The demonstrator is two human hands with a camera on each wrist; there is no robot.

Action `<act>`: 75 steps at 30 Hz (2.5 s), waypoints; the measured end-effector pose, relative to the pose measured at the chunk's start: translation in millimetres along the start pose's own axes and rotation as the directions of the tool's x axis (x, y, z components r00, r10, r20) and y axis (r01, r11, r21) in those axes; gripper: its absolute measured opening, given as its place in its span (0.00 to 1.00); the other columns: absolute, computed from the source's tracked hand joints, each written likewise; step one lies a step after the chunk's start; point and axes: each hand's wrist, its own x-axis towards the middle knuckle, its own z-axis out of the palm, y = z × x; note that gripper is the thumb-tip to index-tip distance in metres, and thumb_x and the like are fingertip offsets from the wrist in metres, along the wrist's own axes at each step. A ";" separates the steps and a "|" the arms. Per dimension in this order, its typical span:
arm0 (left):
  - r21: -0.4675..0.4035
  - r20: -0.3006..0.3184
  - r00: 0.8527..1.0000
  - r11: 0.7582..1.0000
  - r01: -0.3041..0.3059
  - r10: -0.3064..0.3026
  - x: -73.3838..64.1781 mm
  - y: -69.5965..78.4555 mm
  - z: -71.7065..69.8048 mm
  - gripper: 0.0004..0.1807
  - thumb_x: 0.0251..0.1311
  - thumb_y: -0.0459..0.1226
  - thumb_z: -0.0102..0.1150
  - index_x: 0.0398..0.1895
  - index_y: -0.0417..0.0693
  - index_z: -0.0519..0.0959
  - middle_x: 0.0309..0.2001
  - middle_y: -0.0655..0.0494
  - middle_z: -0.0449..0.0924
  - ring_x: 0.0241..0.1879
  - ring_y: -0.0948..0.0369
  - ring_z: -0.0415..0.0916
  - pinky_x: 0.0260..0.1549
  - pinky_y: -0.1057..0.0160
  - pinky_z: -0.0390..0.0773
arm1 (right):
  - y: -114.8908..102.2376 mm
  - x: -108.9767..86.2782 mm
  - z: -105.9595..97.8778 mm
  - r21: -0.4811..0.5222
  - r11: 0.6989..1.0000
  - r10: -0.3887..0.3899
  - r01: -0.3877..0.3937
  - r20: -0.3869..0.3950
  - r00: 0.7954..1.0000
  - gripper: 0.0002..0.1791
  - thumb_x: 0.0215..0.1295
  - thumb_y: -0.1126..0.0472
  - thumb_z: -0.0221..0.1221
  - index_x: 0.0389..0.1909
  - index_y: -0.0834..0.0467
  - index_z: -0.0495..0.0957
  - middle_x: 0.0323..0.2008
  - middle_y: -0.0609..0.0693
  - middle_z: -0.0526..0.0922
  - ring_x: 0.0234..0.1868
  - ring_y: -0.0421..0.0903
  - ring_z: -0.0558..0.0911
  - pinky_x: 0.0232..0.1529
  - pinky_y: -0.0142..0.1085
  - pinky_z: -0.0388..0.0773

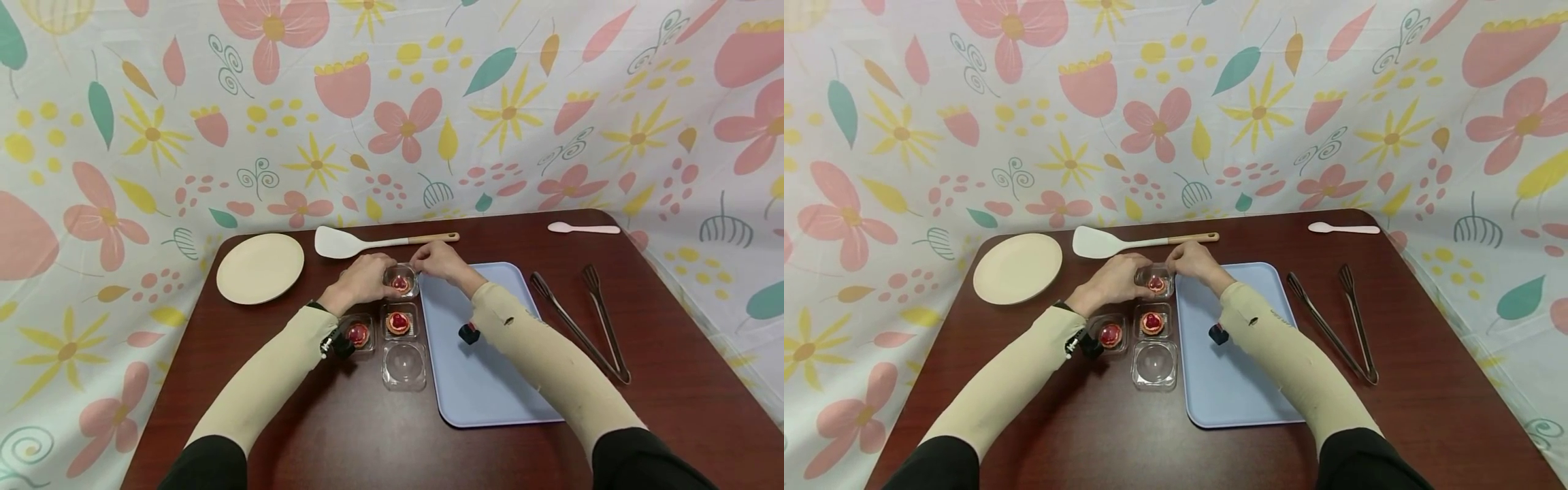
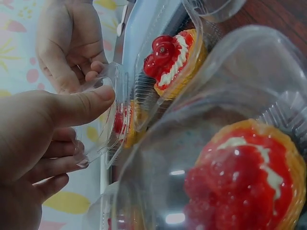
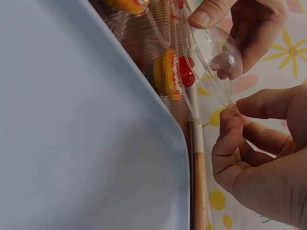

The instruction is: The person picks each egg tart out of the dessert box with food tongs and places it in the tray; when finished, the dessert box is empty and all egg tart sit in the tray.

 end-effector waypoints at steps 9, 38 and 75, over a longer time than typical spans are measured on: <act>0.024 -0.016 1.000 1.000 -0.009 0.009 -4.2 5.3 -4.8 0.38 0.49 0.50 0.73 0.63 0.47 0.74 0.62 0.52 0.73 0.63 0.55 0.70 0.60 0.57 0.71 | -4.2 -8.7 -2.9 0.006 1.000 -0.025 0.025 -0.011 1.000 0.12 0.68 0.59 0.57 0.44 0.60 0.84 0.39 0.56 0.83 0.34 0.45 0.78 0.33 0.34 0.76; 0.055 -0.320 0.900 0.954 -0.295 0.297 -35.4 14.0 -9.9 0.35 0.41 0.44 0.79 0.53 0.42 0.75 0.54 0.50 0.73 0.55 0.53 0.70 0.57 0.55 0.71 | -9.8 -45.7 -4.1 0.354 0.934 -0.019 -0.047 0.182 0.983 0.39 0.70 0.34 0.45 0.50 0.71 0.76 0.40 0.62 0.80 0.34 0.47 0.80 0.43 0.43 0.80; 0.008 -0.453 0.812 0.912 -0.409 0.368 -70.0 32.6 1.9 0.43 0.39 0.39 0.80 0.59 0.38 0.66 0.57 0.44 0.66 0.57 0.51 0.66 0.60 0.55 0.69 | -1.4 -85.6 16.6 0.638 0.738 -0.093 -0.220 0.418 0.904 0.28 0.69 0.42 0.49 0.37 0.65 0.82 0.31 0.54 0.84 0.31 0.45 0.79 0.39 0.36 0.76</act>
